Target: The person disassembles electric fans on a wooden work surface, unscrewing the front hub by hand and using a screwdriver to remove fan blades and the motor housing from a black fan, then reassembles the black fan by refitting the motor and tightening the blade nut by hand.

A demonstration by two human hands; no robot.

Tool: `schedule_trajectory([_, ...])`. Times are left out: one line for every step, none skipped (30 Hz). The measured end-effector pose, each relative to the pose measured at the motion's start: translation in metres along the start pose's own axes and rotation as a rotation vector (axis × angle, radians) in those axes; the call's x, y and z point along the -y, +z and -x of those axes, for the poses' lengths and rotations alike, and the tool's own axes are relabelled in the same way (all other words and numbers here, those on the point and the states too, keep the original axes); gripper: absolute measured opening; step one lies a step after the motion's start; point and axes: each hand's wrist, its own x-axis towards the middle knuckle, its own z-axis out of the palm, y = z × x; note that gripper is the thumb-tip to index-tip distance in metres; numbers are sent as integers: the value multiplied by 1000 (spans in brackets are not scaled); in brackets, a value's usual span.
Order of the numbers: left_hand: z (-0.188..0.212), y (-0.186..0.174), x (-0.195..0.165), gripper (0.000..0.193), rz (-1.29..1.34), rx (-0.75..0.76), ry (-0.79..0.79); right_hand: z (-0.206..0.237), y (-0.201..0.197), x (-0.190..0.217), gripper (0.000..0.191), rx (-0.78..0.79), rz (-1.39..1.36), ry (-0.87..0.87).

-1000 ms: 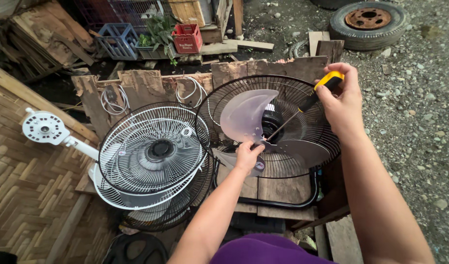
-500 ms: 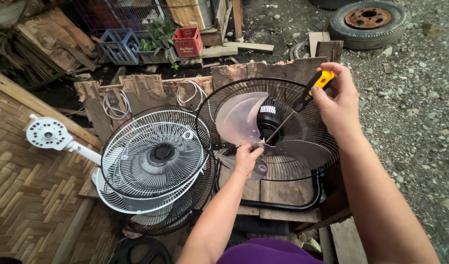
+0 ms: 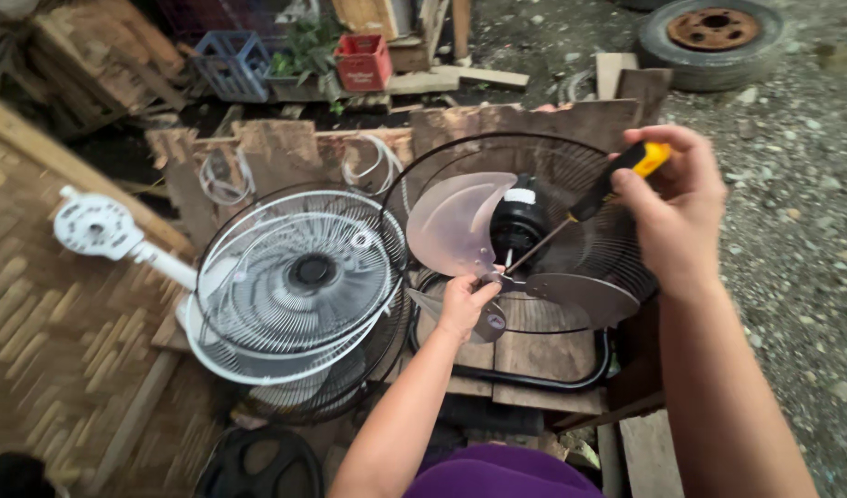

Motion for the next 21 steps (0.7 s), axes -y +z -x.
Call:
schedule_trajectory([6, -2, -7, 23, 13, 1, 14, 2, 2, 4, 38, 0, -17, -6])
schedule_trajectory([13, -4, -15, 24, -5, 0, 19, 5, 4, 7, 37, 4, -38, -13])
schedule_trajectory([19, -8, -24, 26, -26, -6, 26, 7, 7, 11, 39, 6, -46, -21])
schedule_trajectory([24, -12, -33, 27, -47, -18, 35, 9, 10, 15, 40, 5, -76, -13])
schedule_trajectory([29, -16, -43, 27, -90, -19, 78, 11, 13, 18, 41, 3, -106, -5])
schedule_trajectory([33, -23, -53, 27, -135, -22, 120, 12, 16, 22, 41, -3, -156, 20])
schedule_trajectory([39, -30, -62, 27, -184, -27, 160, 13, 23, 23, 41, 3, -190, 38])
schedule_trajectory([45, -39, -72, 29, -164, -27, 141, 13, 29, 25, 42, 8, -224, 56])
schedule_trajectory([51, -48, -82, 30, -143, -26, 123, 12, 36, 26, 42, 23, -240, 66])
schedule_trajectory([58, -57, -90, 32, -122, -20, 105, 11, 44, 26, 43, 45, -263, 75])
schedule_trajectory([65, -67, -98, 31, -148, -57, 116, 10, 53, 26, 43, 67, -286, 85])
schedule_trajectory([70, -78, -105, 30, -173, -91, 127, 8, 65, 24, 43, 98, -315, 94])
schedule_trajectory([76, -90, -110, 29, -198, -121, 136, 7, 76, 22, 42, 129, -349, 95])
schedule_trajectory([81, -102, -116, 28, -193, -141, 133, 7, 87, 20, 42, 161, -383, 97])
schedule_trajectory([86, -116, -121, 27, -190, -158, 130, 7, 100, 18, 40, 191, -423, 91])
schedule_trajectory([89, -131, -127, 26, -188, -170, 127, 8, 113, 15, 39, 205, -442, 85])
schedule_trajectory([91, -147, -132, 25, -219, -198, 152, 8, 127, 13, 39, 219, -462, 78])
schedule_trajectory([92, -163, -138, 24, -251, -223, 175, 10, 141, 10, 38, 217, -460, 73])
schedule_trajectory([92, -179, -144, 23, -281, -244, 197, 10, 154, 8, 38, 214, -465, 65])
schedule_trajectory([91, -196, -150, 24, -296, -244, 209, 11, 168, 5, 37, 212, -469, 58])
schedule_trajectory([89, -213, -156, 24, -308, -242, 221, 7, 181, 3, 37, 215, -470, 49])
